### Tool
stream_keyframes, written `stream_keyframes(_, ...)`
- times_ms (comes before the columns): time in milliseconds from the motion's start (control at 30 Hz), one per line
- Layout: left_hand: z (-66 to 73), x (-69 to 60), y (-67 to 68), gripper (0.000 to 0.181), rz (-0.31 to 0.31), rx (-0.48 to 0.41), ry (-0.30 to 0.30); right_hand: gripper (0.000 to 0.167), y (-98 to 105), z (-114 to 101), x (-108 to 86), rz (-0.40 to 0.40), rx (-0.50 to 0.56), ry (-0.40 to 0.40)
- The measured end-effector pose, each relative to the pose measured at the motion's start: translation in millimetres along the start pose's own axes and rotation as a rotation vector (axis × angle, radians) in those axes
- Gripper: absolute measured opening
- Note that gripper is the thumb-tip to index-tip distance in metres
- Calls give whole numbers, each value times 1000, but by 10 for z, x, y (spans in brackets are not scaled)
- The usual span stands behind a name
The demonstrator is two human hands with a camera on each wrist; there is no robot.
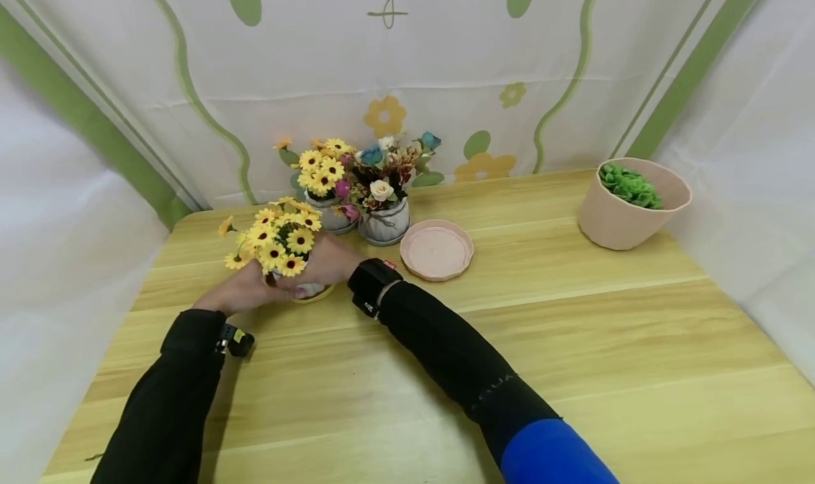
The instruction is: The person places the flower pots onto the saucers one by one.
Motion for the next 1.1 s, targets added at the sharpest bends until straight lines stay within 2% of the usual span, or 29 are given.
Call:
stream_keyframes(167, -47, 36, 38, 50, 20, -25, 34, 86, 15, 21, 41, 17, 60, -87)
stream_keyframes(300, -46, 58, 54, 58, 39, -11, -6, 83, 30, 37, 60, 42, 78, -110)
stream_keyframes(500, 14, 16, 37, 65, 40, 6, -34, 82, 13, 34, 85, 37, -26, -93)
stream_keyframes(700, 110, -96, -62, 78, 92, -25, -83, 84, 8, 7, 75, 95, -69, -90)
stream_keyframes(800, 155, -135, -125, 71, 115, -47, -95, 100, 35, 9, 5, 86, -45, -174)
stream_keyframes(967, 204, -241, -226, 82, 128, -98, -123, 131, 129, -30, -215, 76, 95, -293)
stream_keyframes(1033, 219, -316, -258, 91, 127, -120, -119, 138, 184, -69, -304, 85, 146, -296)
stream_keyframes(1100, 235, -413, -285, 96, 120, -136, -85, 142, 250, -109, -397, 88, 179, -305)
Point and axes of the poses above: each hand's wrist, its own x-axis towards the middle knuckle, its own y-axis out of the back of the hand, z = x × y, the point moved 3 cm from there along x, towards the middle knuckle, and after that the axes turned 12 degrees about y, right-handed, at the moved point
